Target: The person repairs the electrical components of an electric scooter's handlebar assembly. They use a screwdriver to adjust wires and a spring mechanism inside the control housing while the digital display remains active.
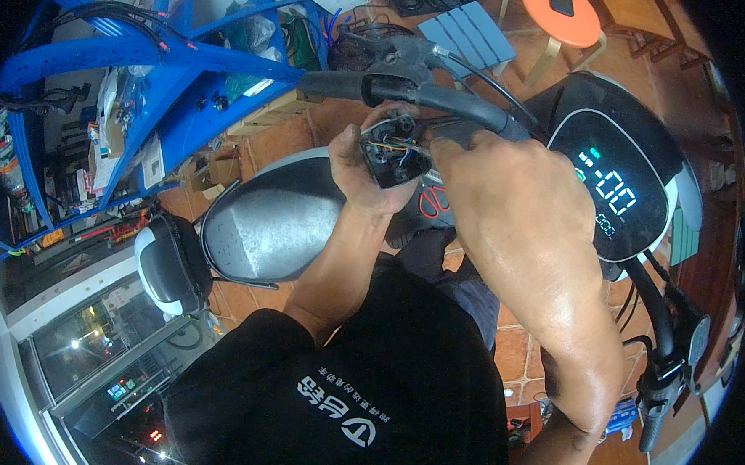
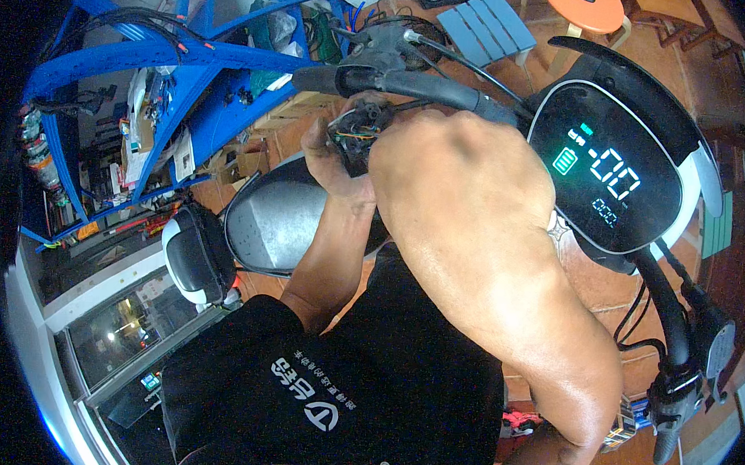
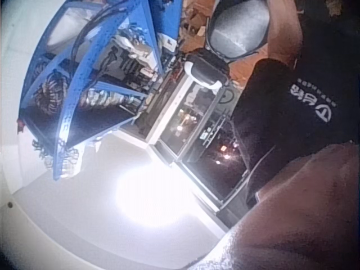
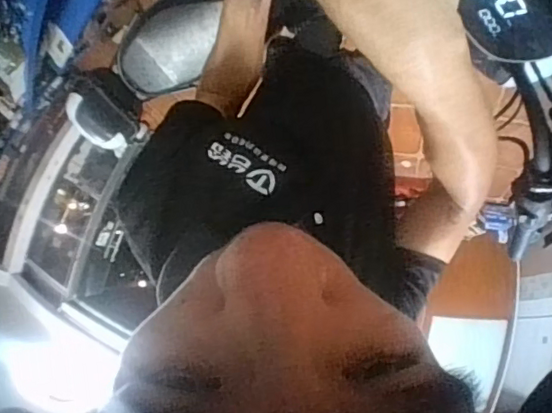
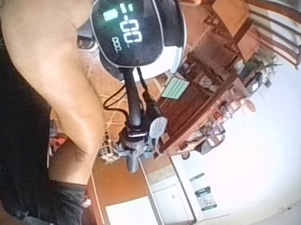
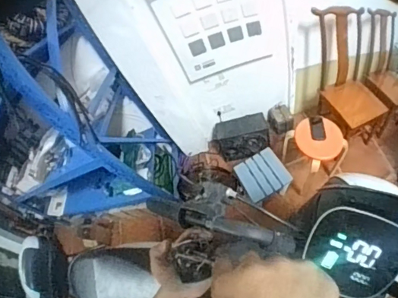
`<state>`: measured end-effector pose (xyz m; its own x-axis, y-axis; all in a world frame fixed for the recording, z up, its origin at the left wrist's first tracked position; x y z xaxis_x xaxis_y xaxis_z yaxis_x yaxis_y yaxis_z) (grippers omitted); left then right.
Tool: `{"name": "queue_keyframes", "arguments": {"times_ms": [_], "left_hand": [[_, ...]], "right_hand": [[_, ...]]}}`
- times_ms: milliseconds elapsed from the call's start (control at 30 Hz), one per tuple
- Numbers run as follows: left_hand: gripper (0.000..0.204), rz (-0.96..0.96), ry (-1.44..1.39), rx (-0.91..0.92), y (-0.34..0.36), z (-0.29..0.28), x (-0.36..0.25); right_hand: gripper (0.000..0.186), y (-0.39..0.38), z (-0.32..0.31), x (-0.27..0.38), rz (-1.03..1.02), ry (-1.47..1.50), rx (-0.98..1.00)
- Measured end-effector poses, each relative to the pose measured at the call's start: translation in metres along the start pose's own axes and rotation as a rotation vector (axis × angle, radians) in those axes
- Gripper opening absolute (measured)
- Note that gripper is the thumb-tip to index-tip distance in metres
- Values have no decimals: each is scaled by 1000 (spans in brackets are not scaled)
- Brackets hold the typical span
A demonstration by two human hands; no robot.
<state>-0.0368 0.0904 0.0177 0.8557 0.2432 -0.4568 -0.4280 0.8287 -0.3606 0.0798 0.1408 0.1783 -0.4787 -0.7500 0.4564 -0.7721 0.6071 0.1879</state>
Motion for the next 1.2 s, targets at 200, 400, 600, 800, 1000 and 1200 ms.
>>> {"name": "queue_keyframes", "arguments": {"times_ms": [200, 400, 600, 800, 1000, 1200], "left_hand": [[63, -34, -96, -29, -8, 4, -5], [60, 46, 41, -102, -17, 14, -5], [55, 141, 126, -117, -25, 25, -7], [53, 22, 200, -173, -27, 20, 0], [53, 3, 240, -193, -29, 24, 0], [55, -4, 272, -235, -26, 22, 0]], "right_hand": [[24, -12, -12, -4, 138, 84, 20], [31, -23, -3, -1, 199, 153, 20], [34, -24, -4, 7, 164, 117, -39], [35, -29, -2, 6, 188, 89, -44], [34, -27, -4, 9, 158, 67, -58], [34, -25, 2, 7, 128, 124, -114]]}}
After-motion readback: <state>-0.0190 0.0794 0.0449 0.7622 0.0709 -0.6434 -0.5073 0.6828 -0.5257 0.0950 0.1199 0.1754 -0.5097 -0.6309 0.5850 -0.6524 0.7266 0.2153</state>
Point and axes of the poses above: each hand's wrist, its own y-axis towards the middle knuckle, its own z-axis out of the palm, x = y × z, the point moved 9 cm from there along y, towards the middle knuckle, and after that the axes turned 15 degrees about -x, right-handed, at the moved point
